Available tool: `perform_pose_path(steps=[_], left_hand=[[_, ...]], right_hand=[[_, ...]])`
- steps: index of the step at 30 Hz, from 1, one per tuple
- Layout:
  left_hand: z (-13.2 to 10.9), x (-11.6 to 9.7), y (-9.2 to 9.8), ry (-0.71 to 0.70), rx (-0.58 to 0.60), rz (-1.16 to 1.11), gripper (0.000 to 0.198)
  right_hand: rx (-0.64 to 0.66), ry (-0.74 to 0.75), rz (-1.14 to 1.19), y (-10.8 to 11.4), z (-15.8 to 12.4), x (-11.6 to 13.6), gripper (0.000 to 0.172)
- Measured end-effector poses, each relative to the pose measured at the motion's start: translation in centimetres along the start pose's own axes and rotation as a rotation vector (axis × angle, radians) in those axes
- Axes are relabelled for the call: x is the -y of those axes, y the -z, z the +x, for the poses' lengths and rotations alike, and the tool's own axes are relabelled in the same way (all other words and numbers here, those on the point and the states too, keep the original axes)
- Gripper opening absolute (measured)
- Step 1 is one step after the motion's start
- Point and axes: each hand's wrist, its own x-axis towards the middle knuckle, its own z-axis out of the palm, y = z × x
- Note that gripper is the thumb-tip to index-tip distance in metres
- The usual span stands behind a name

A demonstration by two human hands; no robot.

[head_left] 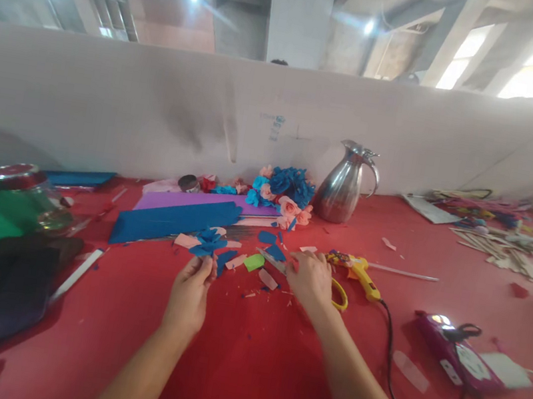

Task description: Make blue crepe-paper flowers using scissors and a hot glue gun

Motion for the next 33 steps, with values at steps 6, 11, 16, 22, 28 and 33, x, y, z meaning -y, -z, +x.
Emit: perform_pose_path(steps=[6,11,16,22,28,33], left_hand=[[-0.2,0.0,-0.2,0.015,0.069,0.023,0.033],[-0.5,-0.1,-0.6,0.03,0.061,0.034,0.036],[-0.3,-0.1,-0.5,0.021,0.051,0.037,0.038],[0.7,-0.4,0.4,-0.202,-0.021,0.021,0.036],[1.4,-1.0,0.9,-0.214,-0.069,-0.059,0.034],[1.3,-0.8,0.9,-0.176,-0.04,-0.045,0.036]], right_hand=[[0.043,0.038,-0.007,-1.5,0.0,1.1,0.026],[0.023,0.075,0.053,-1.7,0.4,1.7,0.025],[-0.029,0.09,0.113,-1.7,0.3,1.7,0.019],[-0.068,0.088,0.143,-2.7,-0.2,1.5,0.017],[-0.113,0.063,0.217,-3.4,0.1,0.9,0.019],[-0.16,0.083,0.257,-3.2,0.1,1.1,0.019]])
